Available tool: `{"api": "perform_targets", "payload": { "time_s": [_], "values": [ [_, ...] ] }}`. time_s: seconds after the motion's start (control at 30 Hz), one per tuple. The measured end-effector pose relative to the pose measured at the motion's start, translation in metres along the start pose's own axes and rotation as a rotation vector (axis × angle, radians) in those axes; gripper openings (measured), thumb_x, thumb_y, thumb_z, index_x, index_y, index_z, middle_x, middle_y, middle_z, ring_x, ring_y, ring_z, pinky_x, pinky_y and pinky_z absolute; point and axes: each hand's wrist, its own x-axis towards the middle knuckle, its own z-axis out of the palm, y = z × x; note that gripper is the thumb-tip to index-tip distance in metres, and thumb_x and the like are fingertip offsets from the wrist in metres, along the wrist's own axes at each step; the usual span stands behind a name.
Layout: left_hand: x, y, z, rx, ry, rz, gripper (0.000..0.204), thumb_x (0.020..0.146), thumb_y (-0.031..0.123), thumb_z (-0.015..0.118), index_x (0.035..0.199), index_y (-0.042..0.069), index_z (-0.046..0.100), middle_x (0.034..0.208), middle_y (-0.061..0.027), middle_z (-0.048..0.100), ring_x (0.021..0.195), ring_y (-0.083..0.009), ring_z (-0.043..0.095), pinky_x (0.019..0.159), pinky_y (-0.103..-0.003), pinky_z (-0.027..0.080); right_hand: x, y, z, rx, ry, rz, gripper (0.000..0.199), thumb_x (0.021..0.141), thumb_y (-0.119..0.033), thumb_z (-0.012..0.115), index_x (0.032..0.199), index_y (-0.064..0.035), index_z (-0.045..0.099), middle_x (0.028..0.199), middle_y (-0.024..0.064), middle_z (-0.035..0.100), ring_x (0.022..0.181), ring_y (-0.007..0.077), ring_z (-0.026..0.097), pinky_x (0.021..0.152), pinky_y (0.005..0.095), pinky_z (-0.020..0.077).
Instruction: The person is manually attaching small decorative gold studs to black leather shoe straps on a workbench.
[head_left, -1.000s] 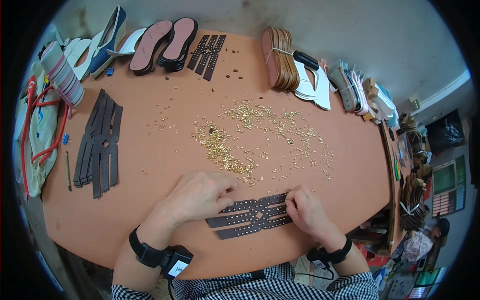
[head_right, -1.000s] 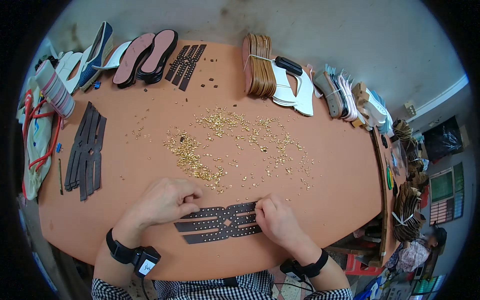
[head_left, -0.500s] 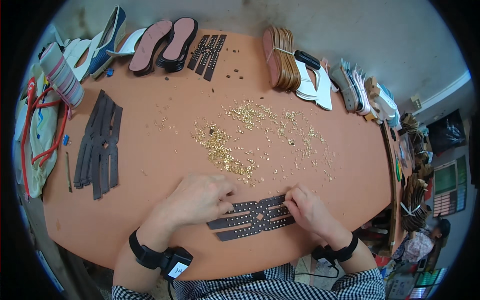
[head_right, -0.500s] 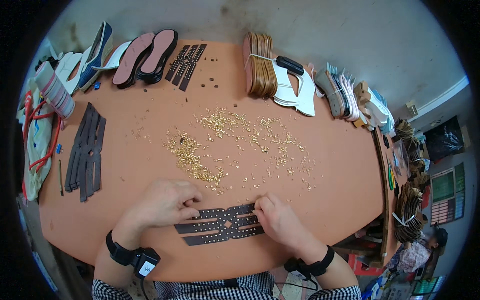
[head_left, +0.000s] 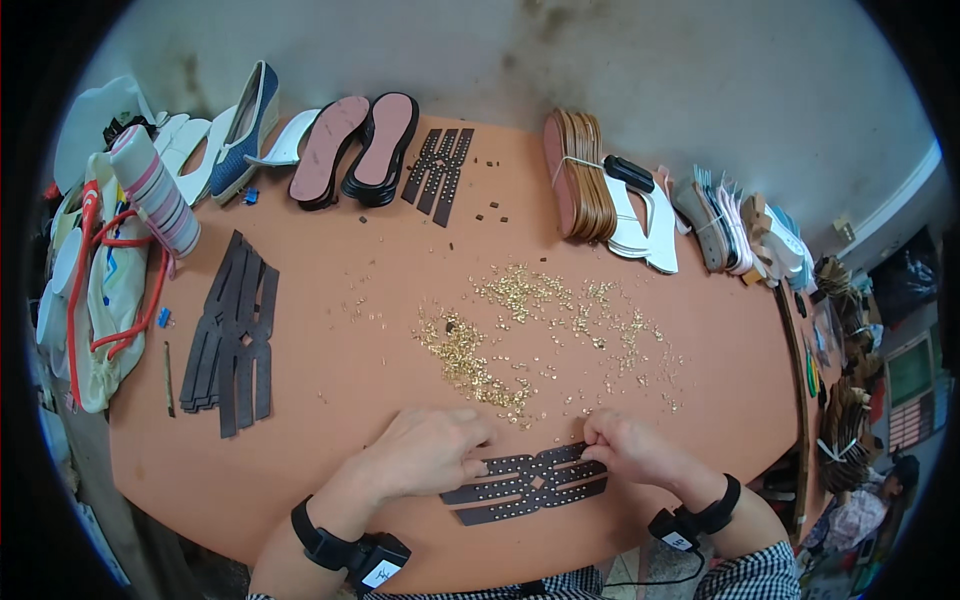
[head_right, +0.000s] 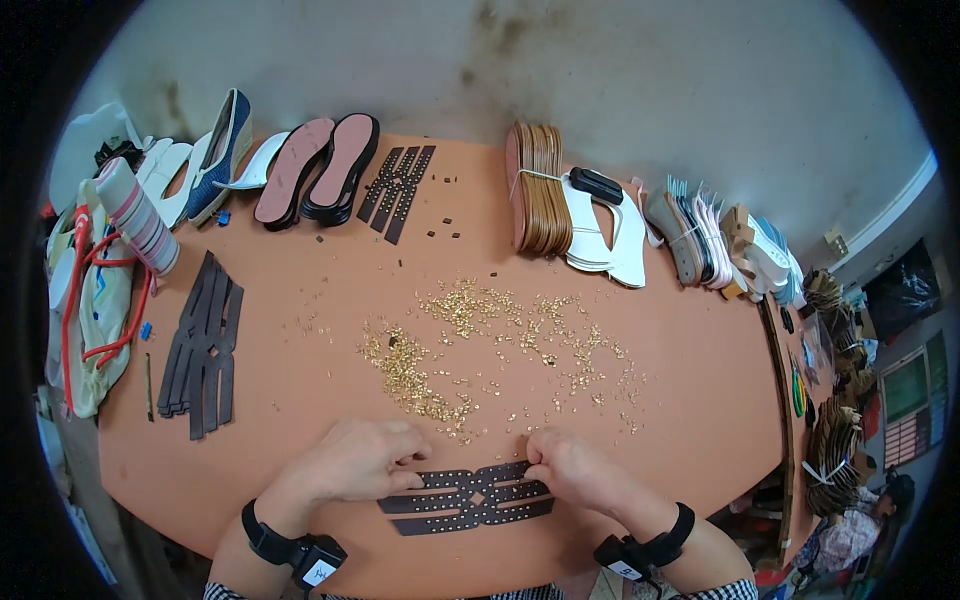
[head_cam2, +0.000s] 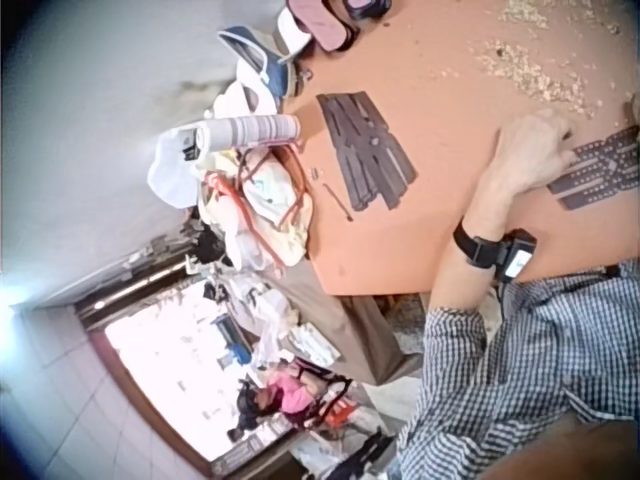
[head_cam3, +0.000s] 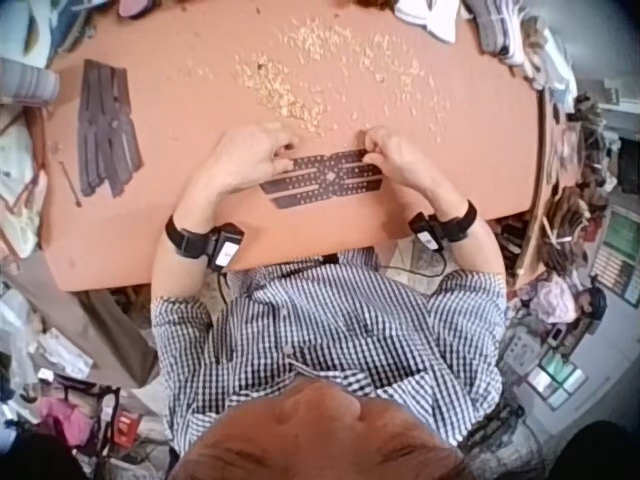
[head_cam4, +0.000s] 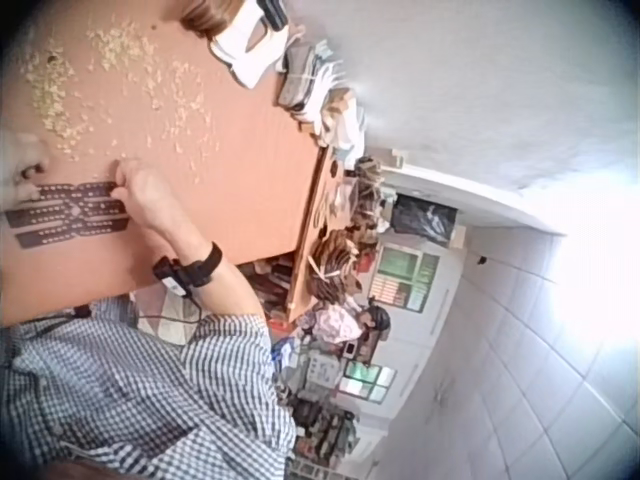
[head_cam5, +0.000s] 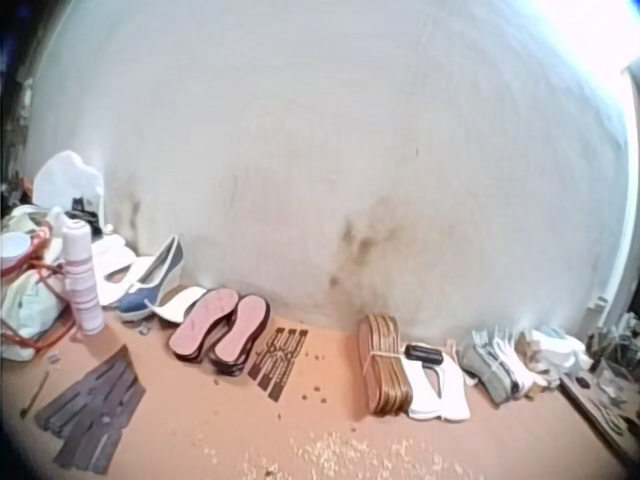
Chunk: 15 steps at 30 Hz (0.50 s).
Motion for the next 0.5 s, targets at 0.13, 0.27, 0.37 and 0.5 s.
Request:
{"api": "perform_targets", "payload": {
  "time_s": [0.13,0.27,0.37,0.5],
  "values": [
    [0.000,-0.006,0.005,0.076,0.065,0.044,0.026,0.074,0.023,0.069,0.097,0.010,0.064,0.086,-0.0032,0.064,0.074,-0.0196,0.065,0.065,-0.031,0.051,0.002,-0.010,-0.010,0.004,-0.018,-0.012,0.016,0.079,-0.012,0.066,0.083,-0.0020,0.055,0.080,0.0134,0.058,0.074,0.0304,0.058,0.065,0.0381,0.0466],
    [0.002,-0.011,0.005,0.006,0.099,0.060,0.026,0.074,0.024,0.070,0.096,0.010,0.064,0.083,-0.0029,0.065,0.072,-0.0193,0.064,0.065,-0.031,0.050,0.027,-0.034,-0.027,0.109,0.100,-0.004,0.014,0.082,-0.013,0.063,0.090,-0.0024,0.058,0.081,0.0129,0.058,0.077,0.0289,0.059,0.067,0.0364,0.0472],
    [0.002,-0.011,0.006,-0.006,0.117,0.066,0.026,0.075,0.023,0.069,0.096,0.010,0.064,0.080,-0.0029,0.065,0.070,-0.0194,0.063,0.064,-0.031,0.050,0.064,-0.044,-0.016,0.043,0.376,-0.211,0.013,0.085,-0.012,0.059,0.093,-0.0024,0.058,0.085,0.0136,0.058,0.080,0.0301,0.059,0.069,0.0368,0.0471],
    [0.000,-0.011,0.005,-0.037,0.137,0.070,0.024,0.076,0.023,0.067,0.096,0.010,0.064,0.078,-0.0030,0.065,0.069,-0.0207,0.063,0.064,-0.032,0.049,0.098,-0.056,-0.011,-0.063,0.429,-0.357,0.012,0.086,-0.011,0.056,0.093,-0.0019,0.058,0.090,0.0159,0.056,0.084,0.0342,0.058,0.073,0.0395,0.0469]
  ]
}}
